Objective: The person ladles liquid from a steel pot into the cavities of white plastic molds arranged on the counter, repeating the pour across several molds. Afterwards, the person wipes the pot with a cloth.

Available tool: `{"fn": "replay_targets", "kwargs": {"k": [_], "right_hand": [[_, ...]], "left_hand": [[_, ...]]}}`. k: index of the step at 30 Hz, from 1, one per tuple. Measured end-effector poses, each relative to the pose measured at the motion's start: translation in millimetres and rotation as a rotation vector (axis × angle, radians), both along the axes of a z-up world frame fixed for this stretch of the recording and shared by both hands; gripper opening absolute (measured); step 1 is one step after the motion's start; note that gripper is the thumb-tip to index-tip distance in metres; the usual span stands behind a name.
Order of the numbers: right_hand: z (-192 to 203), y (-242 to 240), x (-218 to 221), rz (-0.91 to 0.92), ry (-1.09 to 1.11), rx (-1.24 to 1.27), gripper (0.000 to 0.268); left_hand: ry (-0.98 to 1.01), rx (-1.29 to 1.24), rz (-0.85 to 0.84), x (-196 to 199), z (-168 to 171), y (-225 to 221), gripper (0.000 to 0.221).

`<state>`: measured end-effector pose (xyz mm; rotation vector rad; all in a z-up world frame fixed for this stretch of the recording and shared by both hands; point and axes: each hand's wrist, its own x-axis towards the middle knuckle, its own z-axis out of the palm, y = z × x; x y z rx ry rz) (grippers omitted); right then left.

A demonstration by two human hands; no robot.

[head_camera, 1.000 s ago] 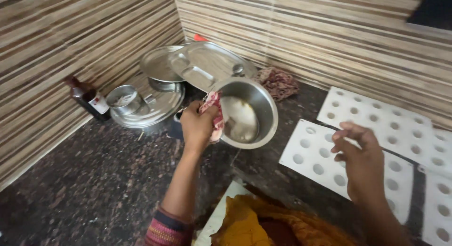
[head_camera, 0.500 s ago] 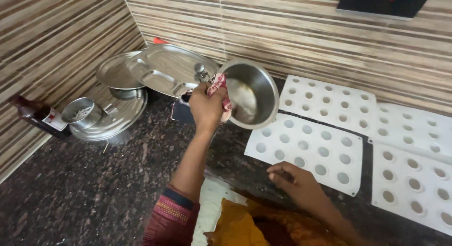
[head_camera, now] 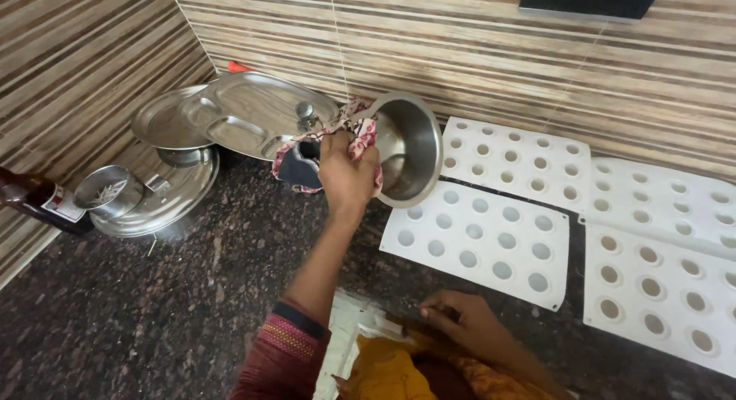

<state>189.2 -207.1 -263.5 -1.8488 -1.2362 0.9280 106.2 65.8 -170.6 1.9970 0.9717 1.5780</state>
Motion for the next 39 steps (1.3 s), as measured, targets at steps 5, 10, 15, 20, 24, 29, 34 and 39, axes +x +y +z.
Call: {"fn": "replay_targets", "kwargs": {"k": [5, 10, 15, 20, 24, 29, 34, 39], "right_hand": [[-18, 0, 5, -0.005, -0.021, 0.049, 0.025], [-14, 0, 6, -0.008, -0.049, 0.086, 0.024], [-12, 1, 5, -0.011, -0.03, 0.057, 0.024], [-11, 3, 4, -0.02, -0.045, 0.001, 0.026], [-12, 3, 5, -0.021, -0.082, -0.002, 0.026], [-6, 1, 3, -0.043, -0.069, 0.003, 0.027], [-13, -2, 2, -0.081, -0.079, 0.053, 0.026], [-18, -1, 3, -0.087, -0.084, 0.017, 0.027]], "left_hand": [[0.015, -0.001, -0.025, 5, 0, -2, 0.033], [0.021, -0.007, -0.05, 8, 0, -4, 0.031], [0.017, 0.029, -0.053, 11, -1, -5, 0.031], [0.041, 0.067, -0.088, 9, -5, -5, 0.029], [0.051, 0.058, -0.124, 10, -2, -7, 0.032], [0.031, 0.103, -0.133, 15, -6, -5, 0.033], [0.059, 0.188, -0.145, 16, -9, -4, 0.033], [0.069, 0.151, -0.177, 17, -11, -5, 0.03]]}}
